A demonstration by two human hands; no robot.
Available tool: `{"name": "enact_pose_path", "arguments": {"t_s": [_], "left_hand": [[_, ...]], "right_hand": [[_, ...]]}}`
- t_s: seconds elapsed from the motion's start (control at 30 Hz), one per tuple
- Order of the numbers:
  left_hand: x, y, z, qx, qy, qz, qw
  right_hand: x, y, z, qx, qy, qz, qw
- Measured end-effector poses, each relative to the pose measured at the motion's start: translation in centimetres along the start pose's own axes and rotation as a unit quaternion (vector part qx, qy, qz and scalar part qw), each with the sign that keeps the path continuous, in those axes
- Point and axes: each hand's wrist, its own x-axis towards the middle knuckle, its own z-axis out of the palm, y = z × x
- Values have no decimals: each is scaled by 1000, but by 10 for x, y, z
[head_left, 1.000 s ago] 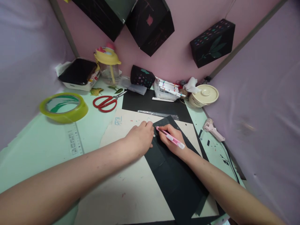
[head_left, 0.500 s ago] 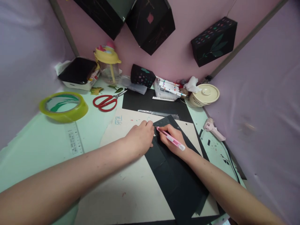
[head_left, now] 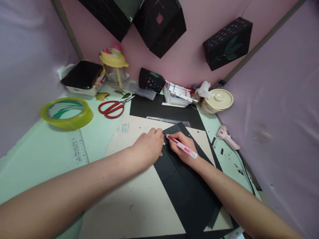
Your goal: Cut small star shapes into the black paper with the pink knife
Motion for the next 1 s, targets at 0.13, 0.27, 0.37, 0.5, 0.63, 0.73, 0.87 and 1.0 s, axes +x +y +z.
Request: {"name": "enact_pose_path", "arguments": {"t_s": [0.13, 0.27, 0.37, 0.5, 0.63, 0.73, 0.87, 1.0], "left_hand": [[1, 0, 0, 0, 2, 1, 1000], [1, -1, 0, -2, 3, 1, 1000], [1, -1, 0, -4, 1, 1, 1000], [1, 0, 0, -2, 1, 2, 1000], [0, 0, 0, 1, 1, 2, 1000], [-1, -1, -2, 1, 0, 1, 1000], [-3, -1, -3, 6, -2, 6, 1000], [-6, -2, -2, 18, -5, 26, 999]], "right_hand": [[0, -1, 0, -2, -4, 1, 1000], [1, -3, -1, -1, 2, -3, 1000], [1, -3, -1, 0, 5, 1, 1000], [0, -1, 0, 1, 0, 1, 1000], [0, -2, -1, 9, 2, 4, 1000], [2, -2, -2, 26, 0, 16, 1000], [7, -1, -6, 57, -21, 48, 997], [13, -2, -13, 78, -55, 62, 993]]}}
